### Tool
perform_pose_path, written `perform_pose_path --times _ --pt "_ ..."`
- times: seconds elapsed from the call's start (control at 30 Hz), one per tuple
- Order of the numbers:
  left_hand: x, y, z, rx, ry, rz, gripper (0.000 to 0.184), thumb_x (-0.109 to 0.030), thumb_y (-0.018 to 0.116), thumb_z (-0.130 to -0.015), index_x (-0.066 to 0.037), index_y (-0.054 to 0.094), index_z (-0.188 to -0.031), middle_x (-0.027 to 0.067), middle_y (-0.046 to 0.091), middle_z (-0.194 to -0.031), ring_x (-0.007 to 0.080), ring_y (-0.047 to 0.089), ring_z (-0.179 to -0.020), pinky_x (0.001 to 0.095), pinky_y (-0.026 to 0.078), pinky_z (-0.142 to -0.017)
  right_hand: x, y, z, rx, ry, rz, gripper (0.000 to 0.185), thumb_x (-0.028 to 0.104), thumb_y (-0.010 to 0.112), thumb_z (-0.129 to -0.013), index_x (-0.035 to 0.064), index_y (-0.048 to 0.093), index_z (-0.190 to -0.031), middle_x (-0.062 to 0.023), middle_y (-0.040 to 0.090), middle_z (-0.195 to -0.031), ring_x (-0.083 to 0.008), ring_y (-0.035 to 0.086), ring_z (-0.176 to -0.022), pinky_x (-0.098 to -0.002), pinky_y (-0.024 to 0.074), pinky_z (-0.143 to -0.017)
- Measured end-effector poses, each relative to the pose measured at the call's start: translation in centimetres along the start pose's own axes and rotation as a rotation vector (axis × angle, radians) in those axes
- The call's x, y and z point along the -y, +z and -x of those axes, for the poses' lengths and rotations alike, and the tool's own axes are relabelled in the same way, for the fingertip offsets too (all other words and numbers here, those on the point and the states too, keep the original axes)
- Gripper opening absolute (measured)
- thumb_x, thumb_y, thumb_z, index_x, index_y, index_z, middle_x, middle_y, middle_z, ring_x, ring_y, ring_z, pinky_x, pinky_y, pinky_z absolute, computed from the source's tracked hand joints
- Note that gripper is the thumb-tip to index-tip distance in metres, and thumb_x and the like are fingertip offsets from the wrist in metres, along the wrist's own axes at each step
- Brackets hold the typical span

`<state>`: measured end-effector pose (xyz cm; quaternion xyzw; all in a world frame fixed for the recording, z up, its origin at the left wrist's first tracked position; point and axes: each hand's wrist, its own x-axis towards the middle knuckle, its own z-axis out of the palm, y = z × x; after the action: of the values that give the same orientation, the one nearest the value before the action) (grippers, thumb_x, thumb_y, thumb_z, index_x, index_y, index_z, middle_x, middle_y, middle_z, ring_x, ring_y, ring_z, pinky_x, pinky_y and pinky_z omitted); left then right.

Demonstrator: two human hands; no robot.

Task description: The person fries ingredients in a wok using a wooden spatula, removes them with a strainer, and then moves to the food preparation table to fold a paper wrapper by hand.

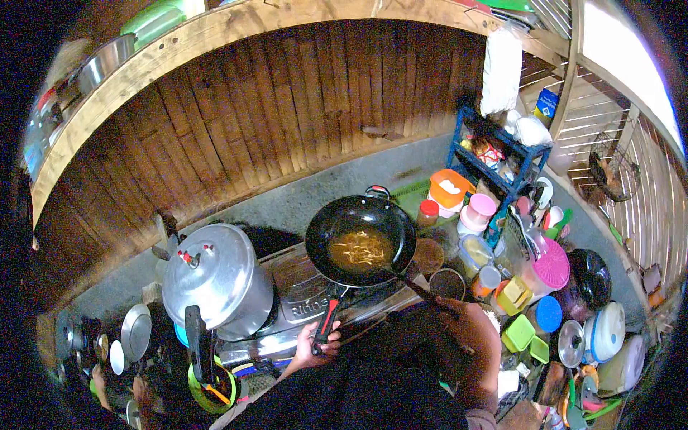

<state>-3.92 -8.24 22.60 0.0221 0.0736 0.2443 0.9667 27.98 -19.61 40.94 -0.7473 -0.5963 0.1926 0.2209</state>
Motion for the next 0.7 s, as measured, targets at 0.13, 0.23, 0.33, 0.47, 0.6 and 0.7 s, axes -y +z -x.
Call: perform_pose_path --times 0.13,0.23,0.33,0.47,0.6,0.7 --pt "0.4 0.9 0.3 0.01 0.024 0.111 0.054 -0.034 0.048 -0.083 -0.004 0.04 -0.127 0.0055 0.045 -0.081 0.0109 0.039 -0.055 0.0233 0.034 -0.05 -1.2 1.9 -1.5 0.021 -0.146 -0.099 0.035 0.01 0.061 -0.077 0.0072 0.058 -0.112 -0.0168 0.063 -0.097 -0.0294 0.062 -0.086 -0.0345 0.0473 -0.076" --pt "0.2 1.3 0.6 0.053 0.052 0.135 0.052 -0.03 0.046 -0.085 -0.004 0.036 -0.13 0.0059 0.044 -0.081 0.0099 0.039 -0.054 0.0211 0.033 -0.046 -1.3 3.7 -3.6 0.102 -0.213 -0.199 0.033 0.009 0.06 -0.078 0.0026 0.057 -0.111 -0.0175 0.063 -0.099 -0.0277 0.062 -0.089 -0.0341 0.0465 -0.078" --pt "0.4 1.2 0.9 0.001 0.097 0.179 0.042 -0.019 0.045 -0.089 -0.005 0.037 -0.128 0.0059 0.044 -0.081 0.0083 0.038 -0.053 0.0183 0.032 -0.042 -0.1 5.0 -5.7 0.124 -0.248 -0.239 0.03 0.011 0.058 -0.08 0.0045 0.057 -0.11 -0.0197 0.062 -0.095 -0.0333 0.061 -0.091 -0.0366 0.047 -0.077" --pt "0.4 1.1 1.0 -0.087 0.131 0.185 0.029 -0.016 0.048 -0.09 -0.004 0.042 -0.115 0.0062 0.046 -0.082 0.0072 0.038 -0.052 0.0171 0.032 -0.041 -0.6 8.2 -9.8 0.027 -0.371 -0.244 0.032 0.008 0.06 -0.079 0.0031 0.055 -0.111 -0.0219 0.062 -0.092 -0.0328 0.062 -0.088 -0.0354 0.0481 -0.074" --pt "0.5 1.3 1.1 -0.132 0.169 0.13 0.023 -0.019 0.049 -0.091 -0.004 0.041 -0.106 0.0088 0.049 -0.086 0.0064 0.04 -0.053 0.0162 0.033 -0.04 -0.3 10.0 -13.2 -0.101 -0.405 -0.266 0.03 0.007 0.057 -0.08 -0.0005 0.055 -0.109 -0.0217 0.062 -0.094 -0.0333 0.061 -0.091 -0.0343 0.0467 -0.078" --pt "0.4 0.5 1.0 -0.151 0.178 0.129 0.024 -0.019 0.048 -0.091 -0.002 0.042 -0.106 0.0091 0.049 -0.088 0.0054 0.04 -0.053 0.0159 0.033 -0.04 -1.0 9.7 -15.3 -0.193 -0.364 -0.178 0.03 0.01 0.06 -0.078 0.0019 0.056 -0.108 -0.0225 0.061 -0.095 -0.0364 0.059 -0.091 -0.036 0.0468 -0.077"
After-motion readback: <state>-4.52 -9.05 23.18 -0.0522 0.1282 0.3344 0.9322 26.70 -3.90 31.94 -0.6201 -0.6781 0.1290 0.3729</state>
